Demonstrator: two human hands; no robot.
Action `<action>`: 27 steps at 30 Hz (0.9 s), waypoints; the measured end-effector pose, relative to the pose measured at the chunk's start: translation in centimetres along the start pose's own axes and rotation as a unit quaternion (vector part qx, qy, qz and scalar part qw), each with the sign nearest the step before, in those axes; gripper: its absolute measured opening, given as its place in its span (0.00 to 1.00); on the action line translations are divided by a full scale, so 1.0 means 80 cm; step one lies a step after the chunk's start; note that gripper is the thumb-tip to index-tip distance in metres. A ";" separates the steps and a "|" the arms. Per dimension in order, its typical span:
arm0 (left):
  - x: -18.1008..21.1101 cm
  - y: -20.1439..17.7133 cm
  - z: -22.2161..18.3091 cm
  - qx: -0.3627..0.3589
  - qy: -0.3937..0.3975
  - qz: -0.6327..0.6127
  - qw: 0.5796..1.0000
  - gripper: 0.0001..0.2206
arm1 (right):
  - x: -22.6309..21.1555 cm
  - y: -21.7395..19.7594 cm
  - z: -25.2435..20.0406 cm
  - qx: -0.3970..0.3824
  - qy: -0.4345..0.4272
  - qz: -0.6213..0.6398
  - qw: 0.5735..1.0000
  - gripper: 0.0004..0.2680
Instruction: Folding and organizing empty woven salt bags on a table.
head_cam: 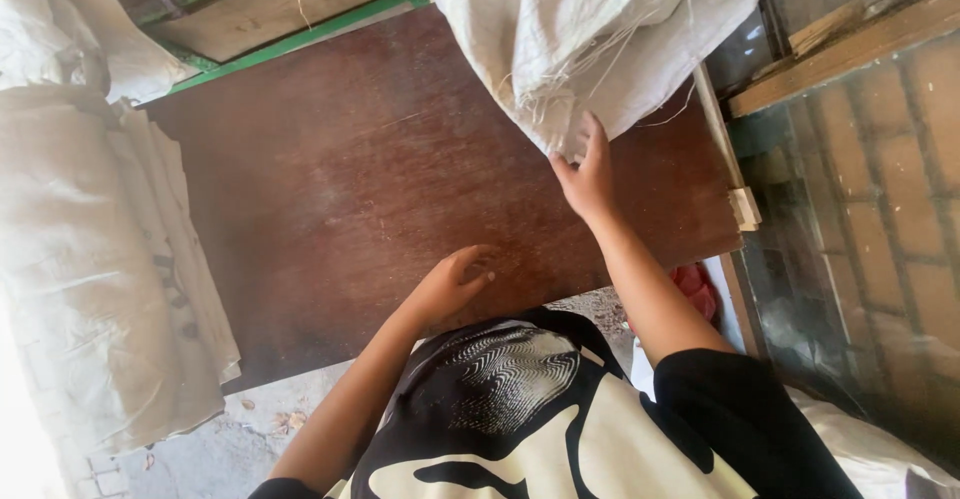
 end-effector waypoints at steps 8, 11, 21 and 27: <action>0.012 0.009 0.063 0.036 -0.006 -0.160 0.986 0.17 | -0.003 0.031 0.039 -0.142 0.138 -0.028 0.980 0.15; 0.015 0.000 0.090 0.091 -0.056 -0.181 0.978 0.19 | -0.016 0.030 0.021 -0.120 -0.021 -0.151 0.981 0.07; 0.050 -0.033 0.221 0.148 0.059 0.219 0.963 0.21 | -0.047 -0.002 0.025 -0.137 -0.172 -0.190 0.957 0.04; 0.059 -0.066 0.272 0.247 0.035 0.125 0.960 0.38 | -0.042 -0.005 0.028 -0.129 -0.221 -0.192 0.947 0.06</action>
Point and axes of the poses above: each hand's wrist, its own z-axis towards the middle knuckle, its own y-axis out of the palm, x = y × z, the point moved 1 cm from there along z, towards the middle knuckle, and after that the axes turned 13 degrees about y, right-handed, at the moved point
